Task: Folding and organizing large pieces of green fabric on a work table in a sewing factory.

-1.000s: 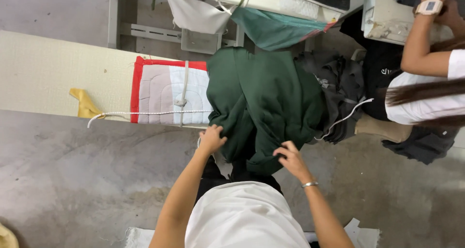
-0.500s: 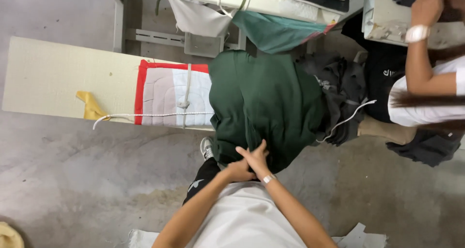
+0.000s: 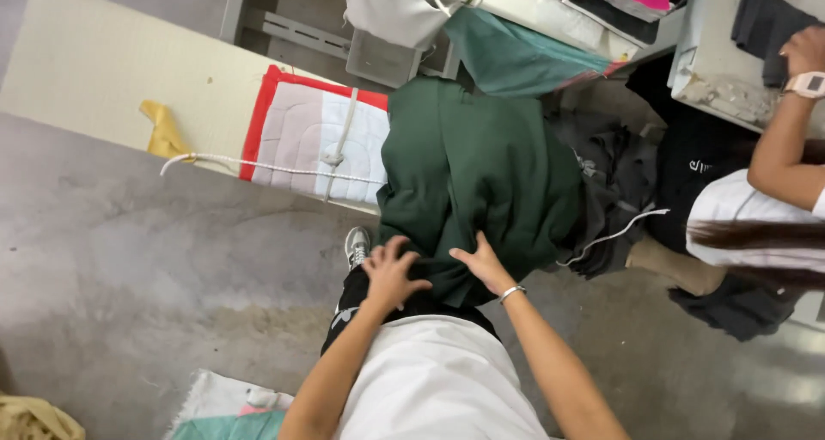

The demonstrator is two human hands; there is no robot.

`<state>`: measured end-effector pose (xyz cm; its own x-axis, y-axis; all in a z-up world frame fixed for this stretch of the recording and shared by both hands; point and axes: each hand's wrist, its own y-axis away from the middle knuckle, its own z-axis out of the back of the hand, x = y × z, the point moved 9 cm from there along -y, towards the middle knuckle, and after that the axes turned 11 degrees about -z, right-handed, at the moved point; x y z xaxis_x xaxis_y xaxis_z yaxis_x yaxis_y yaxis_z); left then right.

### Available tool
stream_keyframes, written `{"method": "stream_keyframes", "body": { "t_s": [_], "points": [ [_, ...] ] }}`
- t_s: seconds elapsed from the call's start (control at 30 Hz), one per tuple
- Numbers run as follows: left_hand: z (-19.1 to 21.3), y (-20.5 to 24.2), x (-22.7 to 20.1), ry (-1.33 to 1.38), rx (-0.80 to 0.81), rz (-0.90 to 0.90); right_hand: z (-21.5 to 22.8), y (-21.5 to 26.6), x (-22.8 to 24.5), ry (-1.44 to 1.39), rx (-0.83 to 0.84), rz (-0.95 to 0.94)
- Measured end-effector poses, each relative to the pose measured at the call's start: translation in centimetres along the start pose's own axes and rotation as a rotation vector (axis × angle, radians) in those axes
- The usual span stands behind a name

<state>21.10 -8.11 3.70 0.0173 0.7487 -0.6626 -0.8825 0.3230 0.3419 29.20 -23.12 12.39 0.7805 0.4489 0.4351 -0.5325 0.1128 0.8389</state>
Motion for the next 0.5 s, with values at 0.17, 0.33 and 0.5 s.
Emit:
{"method": "stream_keyframes", "body": {
  "t_s": [0.17,0.33,0.5],
  "points": [
    [-6.8,-0.3,13.1,0.533,-0.555,0.268,0.7,-5.4,-5.1,0.218,-0.034,-0.043],
    [-10.8,-2.3,15.2,1.47,-0.576,0.576,-2.0,-2.9,-5.7,0.342,-0.074,0.368],
    [-14.1,-1.7,15.4,1.48,-0.672,0.874,-10.7,2.8,-4.3,1.327,-0.063,1.213]
  ]
}}
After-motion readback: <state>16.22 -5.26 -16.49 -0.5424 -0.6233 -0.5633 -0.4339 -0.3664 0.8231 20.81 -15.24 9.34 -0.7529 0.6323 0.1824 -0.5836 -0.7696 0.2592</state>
